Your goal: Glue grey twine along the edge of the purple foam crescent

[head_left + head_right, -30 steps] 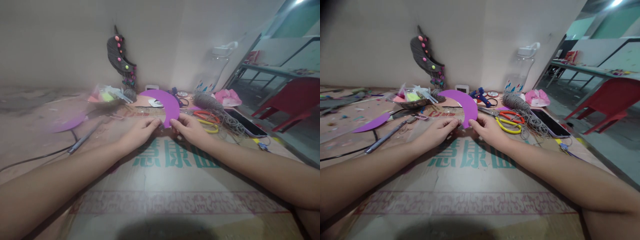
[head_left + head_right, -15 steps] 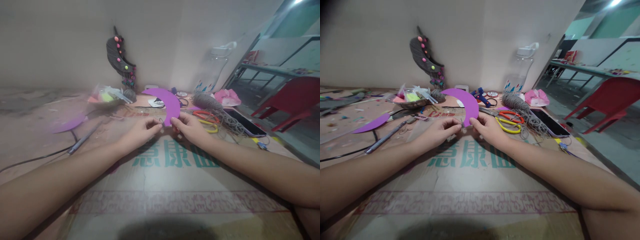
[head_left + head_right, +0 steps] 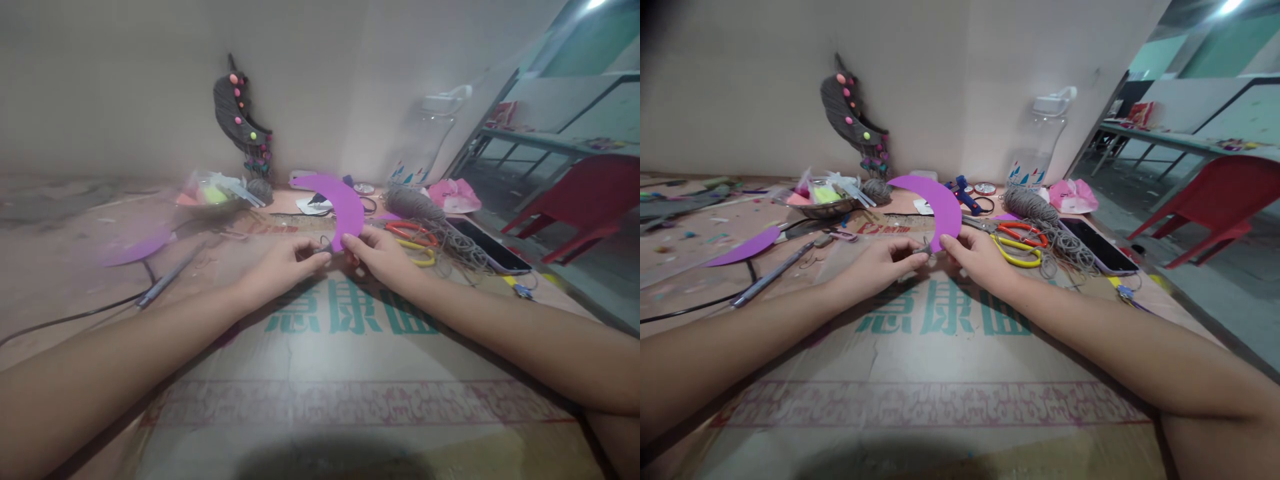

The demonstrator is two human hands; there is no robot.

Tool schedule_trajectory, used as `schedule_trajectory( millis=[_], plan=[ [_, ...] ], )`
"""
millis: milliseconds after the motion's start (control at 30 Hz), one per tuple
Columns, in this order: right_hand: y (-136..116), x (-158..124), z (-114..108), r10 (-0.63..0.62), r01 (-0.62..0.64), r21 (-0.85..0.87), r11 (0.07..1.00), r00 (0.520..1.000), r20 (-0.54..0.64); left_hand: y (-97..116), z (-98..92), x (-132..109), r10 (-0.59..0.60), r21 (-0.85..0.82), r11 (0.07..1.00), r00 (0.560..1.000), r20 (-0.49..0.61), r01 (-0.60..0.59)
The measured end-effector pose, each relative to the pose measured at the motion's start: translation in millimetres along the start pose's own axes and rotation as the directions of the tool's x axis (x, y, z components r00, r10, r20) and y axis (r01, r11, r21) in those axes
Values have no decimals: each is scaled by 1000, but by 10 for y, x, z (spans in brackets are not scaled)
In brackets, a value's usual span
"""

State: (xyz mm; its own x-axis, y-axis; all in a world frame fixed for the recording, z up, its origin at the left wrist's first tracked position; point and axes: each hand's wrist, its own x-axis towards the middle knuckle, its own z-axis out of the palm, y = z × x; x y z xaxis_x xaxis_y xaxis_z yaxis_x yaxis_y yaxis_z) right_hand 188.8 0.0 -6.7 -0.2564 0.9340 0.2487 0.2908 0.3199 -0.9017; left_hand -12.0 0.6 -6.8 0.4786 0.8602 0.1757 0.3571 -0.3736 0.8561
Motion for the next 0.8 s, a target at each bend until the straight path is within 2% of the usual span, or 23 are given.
schedule_trajectory(
  millis=[233,467,800],
  plan=[
    [-28,-9,2,-11,12,-61,998,1000,7,7,2,-5,19,44,999,1000,15,-20],
    [-34,0,-16,-30,29,-57,998,999,-15,-1,7,10,8,-61,998,999,-34,-11],
    [-32,5,-19,-38,38,-57,998,999,2,48,-20,-6,18,52,999,999,-31,-16]
  ],
)
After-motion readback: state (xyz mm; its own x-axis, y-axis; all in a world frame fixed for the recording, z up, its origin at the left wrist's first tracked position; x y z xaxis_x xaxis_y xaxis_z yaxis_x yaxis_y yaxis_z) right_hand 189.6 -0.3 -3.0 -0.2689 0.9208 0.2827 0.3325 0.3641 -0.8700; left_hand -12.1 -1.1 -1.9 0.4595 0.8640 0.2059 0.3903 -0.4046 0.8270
